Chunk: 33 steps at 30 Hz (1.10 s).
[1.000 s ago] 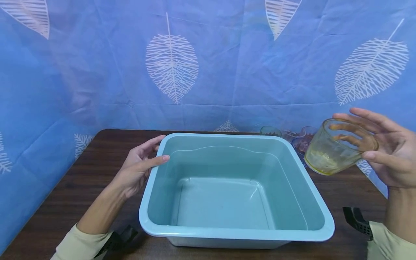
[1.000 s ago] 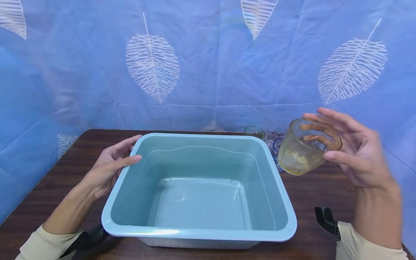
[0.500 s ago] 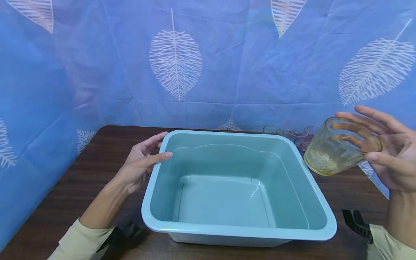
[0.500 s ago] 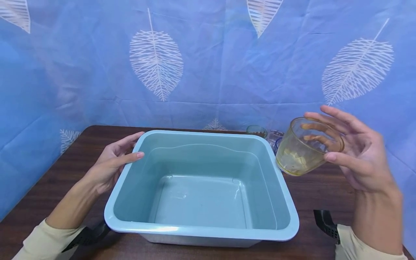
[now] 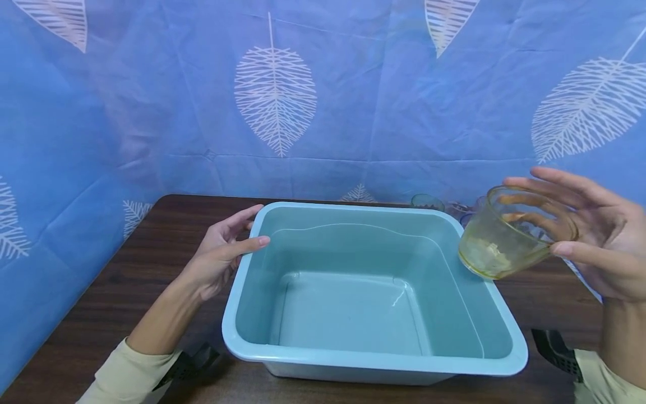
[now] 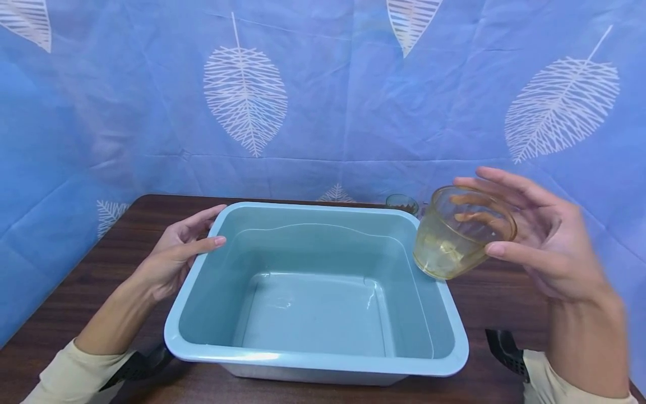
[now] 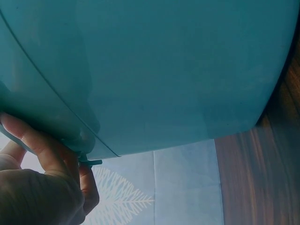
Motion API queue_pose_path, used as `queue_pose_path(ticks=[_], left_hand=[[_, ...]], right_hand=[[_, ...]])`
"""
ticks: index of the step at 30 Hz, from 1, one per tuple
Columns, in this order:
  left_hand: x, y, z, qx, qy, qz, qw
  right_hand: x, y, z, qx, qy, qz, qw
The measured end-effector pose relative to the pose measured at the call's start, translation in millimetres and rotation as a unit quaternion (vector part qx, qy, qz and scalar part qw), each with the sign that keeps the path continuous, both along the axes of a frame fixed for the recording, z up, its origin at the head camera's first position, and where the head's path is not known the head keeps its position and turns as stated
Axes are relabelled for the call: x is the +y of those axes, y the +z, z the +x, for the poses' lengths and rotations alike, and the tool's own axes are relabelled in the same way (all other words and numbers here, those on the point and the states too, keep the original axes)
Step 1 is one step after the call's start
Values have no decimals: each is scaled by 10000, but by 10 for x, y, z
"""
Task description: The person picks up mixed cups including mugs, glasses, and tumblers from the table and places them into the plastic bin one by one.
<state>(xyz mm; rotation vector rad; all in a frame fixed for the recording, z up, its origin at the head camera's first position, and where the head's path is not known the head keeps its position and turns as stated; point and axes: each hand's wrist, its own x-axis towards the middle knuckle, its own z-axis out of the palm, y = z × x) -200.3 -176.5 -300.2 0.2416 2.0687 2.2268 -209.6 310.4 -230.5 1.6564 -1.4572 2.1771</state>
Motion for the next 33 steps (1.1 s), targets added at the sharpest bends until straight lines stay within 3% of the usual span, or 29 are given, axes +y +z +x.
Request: queue_pose_path(ticks=[3,16,23,33], left_hand=[[1,-3,0,-7,-7,38,10000],[3,-3,-6,-61,-27,77,9999],[-1,10,-5,-61,-42,150,9999],[-3,9,-2,-100,-32,161,9998]], right_hand=[[-34,18,24,89,-141,210,9996],[-299,125,83,127,-43,1039,9945],[-384,189,110,118,-73,1300,9914],[-534,163,119,283,-34,1515,9880]])
